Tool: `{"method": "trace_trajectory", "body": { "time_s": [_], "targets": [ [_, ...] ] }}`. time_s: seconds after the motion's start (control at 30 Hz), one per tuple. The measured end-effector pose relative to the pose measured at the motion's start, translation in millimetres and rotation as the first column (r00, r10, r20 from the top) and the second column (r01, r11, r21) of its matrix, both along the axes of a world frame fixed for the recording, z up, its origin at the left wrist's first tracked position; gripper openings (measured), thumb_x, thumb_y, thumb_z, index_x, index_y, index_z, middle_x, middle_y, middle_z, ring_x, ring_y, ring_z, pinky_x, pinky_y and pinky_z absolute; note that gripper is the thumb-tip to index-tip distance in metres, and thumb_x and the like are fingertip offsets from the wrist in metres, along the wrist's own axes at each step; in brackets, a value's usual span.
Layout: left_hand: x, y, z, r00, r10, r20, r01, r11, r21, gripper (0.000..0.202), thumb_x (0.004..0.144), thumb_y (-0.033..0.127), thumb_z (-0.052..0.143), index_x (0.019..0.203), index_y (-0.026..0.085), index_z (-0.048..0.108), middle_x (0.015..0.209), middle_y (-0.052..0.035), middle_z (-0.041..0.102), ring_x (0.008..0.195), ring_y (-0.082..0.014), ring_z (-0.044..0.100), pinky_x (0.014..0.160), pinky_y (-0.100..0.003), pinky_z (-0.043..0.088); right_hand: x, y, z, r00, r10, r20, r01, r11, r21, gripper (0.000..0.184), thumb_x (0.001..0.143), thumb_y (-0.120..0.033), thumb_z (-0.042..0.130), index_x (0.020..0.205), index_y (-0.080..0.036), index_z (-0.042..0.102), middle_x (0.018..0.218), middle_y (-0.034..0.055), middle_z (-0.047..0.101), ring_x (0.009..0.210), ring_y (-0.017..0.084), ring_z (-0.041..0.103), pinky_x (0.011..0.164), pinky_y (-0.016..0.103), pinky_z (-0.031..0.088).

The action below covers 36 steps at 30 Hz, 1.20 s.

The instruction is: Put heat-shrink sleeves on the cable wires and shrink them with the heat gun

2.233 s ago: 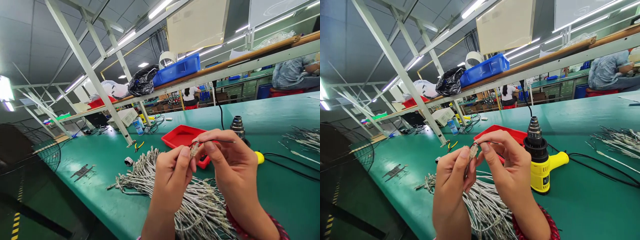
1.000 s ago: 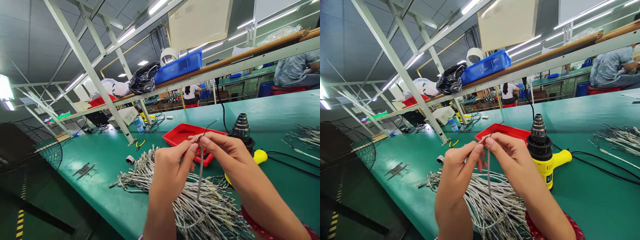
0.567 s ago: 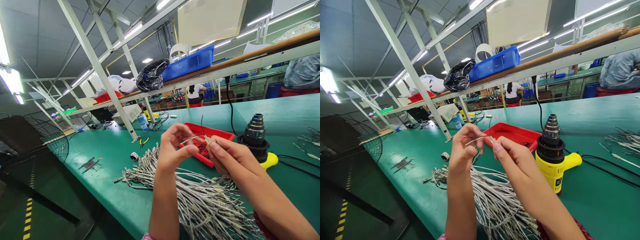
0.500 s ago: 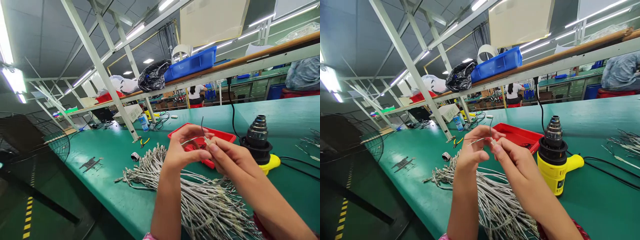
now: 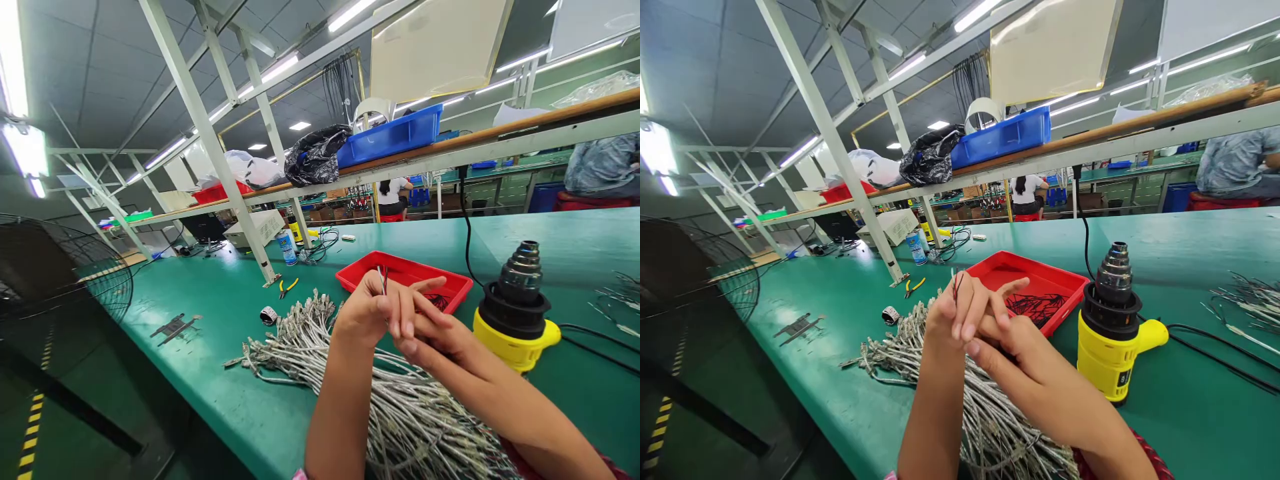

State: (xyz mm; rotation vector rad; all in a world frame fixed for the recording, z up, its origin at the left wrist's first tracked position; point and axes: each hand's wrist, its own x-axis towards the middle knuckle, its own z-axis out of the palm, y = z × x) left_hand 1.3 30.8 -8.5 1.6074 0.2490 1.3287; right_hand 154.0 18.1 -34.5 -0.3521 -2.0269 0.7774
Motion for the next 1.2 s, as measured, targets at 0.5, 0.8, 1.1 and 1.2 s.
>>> {"method": "trace_trajectory", "body": {
  "time_s": [0.5,0.8,1.1,1.2],
  "targets": [
    [0,-29,14.5,0.689,0.654,-0.311,-0.577,0.755,0.31,0.038,0.1,0.035,0.044,0.079,0.021,0.073,0.093,-0.0009,0.075,0.099,-0.0167,0.068,0.123,-0.041,0.012,2,11,1.6,0.998,-0.025,0.064,0.035,0.988,-0.15,0.031,0.097,-0.042,0.047,0.078,-0.021,0.059,0.076,0.0007,0.062,0.073,0.014,0.057,0.064,0.022,0.046],
    [-1,-28,14.5,0.712,0.635,-0.299,-0.569,0.772,0.285,0.037,0.099,0.036,0.044,0.084,0.022,0.074,0.091,-0.0017,0.075,0.097,-0.0164,0.068,0.122,-0.039,0.013,4,9,-0.4,0.995,-0.099,0.009,0.099,0.99,-0.099,0.029,0.094,-0.046,0.05,0.087,-0.024,0.068,0.087,0.0013,0.067,0.08,0.017,0.061,0.07,0.023,0.051],
    [4,-31,11.7,0.746,0.642,-0.178,-0.611,0.766,0.198,0.034,0.101,0.037,0.041,0.113,0.019,0.068,0.086,-0.0036,0.075,0.104,-0.0188,0.067,0.121,-0.039,0.022,-1,11,4.5,0.998,-0.017,0.058,0.022,0.996,-0.081,0.033,0.097,-0.043,0.046,0.086,-0.018,0.065,0.071,0.0021,0.058,0.065,0.015,0.054,0.056,0.022,0.044],
    [7,-30,12.6,0.793,0.591,-0.15,-0.564,0.804,0.189,0.038,0.102,0.034,0.036,0.111,0.018,0.069,0.084,-0.003,0.075,0.098,-0.0177,0.068,0.122,-0.038,0.019,2,12,1.9,0.996,-0.017,0.085,0.022,0.998,-0.06,0.032,0.097,-0.041,0.045,0.084,-0.02,0.065,0.065,0.0013,0.055,0.063,0.015,0.054,0.054,0.022,0.043]
  ]
}}
